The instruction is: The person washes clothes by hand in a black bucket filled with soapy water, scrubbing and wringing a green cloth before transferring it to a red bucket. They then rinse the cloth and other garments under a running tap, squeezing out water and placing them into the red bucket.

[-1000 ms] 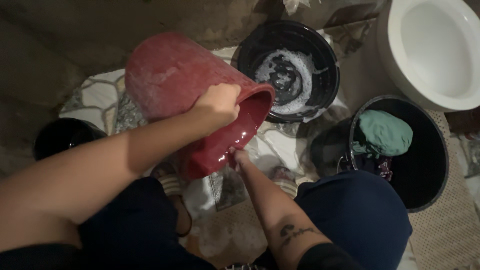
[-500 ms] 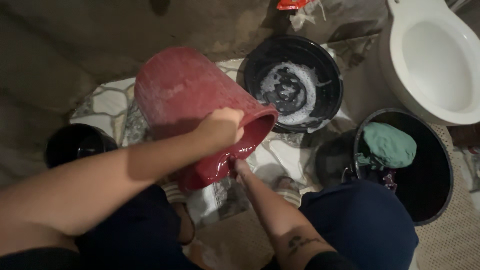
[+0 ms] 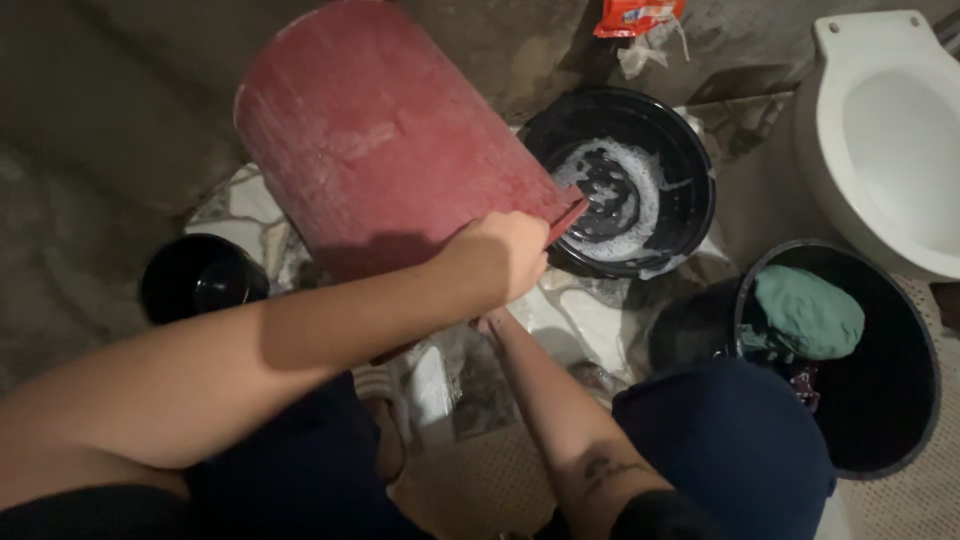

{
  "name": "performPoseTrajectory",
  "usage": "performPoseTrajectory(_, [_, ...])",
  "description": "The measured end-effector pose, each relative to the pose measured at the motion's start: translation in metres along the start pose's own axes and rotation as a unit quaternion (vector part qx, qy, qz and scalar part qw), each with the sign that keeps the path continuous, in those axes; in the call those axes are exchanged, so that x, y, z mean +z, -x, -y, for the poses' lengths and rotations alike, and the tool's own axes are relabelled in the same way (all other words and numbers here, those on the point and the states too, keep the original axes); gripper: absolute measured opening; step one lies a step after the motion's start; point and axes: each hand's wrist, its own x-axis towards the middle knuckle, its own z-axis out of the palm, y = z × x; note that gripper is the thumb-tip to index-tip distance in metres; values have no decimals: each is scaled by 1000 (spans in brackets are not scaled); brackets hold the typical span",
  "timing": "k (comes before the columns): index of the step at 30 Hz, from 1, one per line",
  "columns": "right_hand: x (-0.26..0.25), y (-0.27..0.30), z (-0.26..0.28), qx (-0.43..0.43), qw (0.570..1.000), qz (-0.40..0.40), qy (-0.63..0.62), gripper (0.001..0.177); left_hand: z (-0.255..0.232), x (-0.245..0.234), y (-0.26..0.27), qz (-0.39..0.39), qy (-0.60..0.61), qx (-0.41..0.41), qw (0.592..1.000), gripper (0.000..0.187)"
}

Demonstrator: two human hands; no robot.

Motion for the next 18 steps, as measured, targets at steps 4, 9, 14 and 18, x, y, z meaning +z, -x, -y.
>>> performPoseTrajectory(4, [28,16,30,-2,991,40,-129,25,-5,-7,3,59,33,-26,997,25])
performPoseTrajectory(9, [40,29,46,-12,989,45,-143,28,-8,9,5,-26,1,51,998,22])
performPoseTrajectory(14, [43,36,54,-15,991,26,-129,34,-15,10,3,-34,-9,65,997,21])
performPoseTrajectory(18, [55,47,63,-18,994,7,-105,39,-14,-2,-7,-34,2,33,999,26])
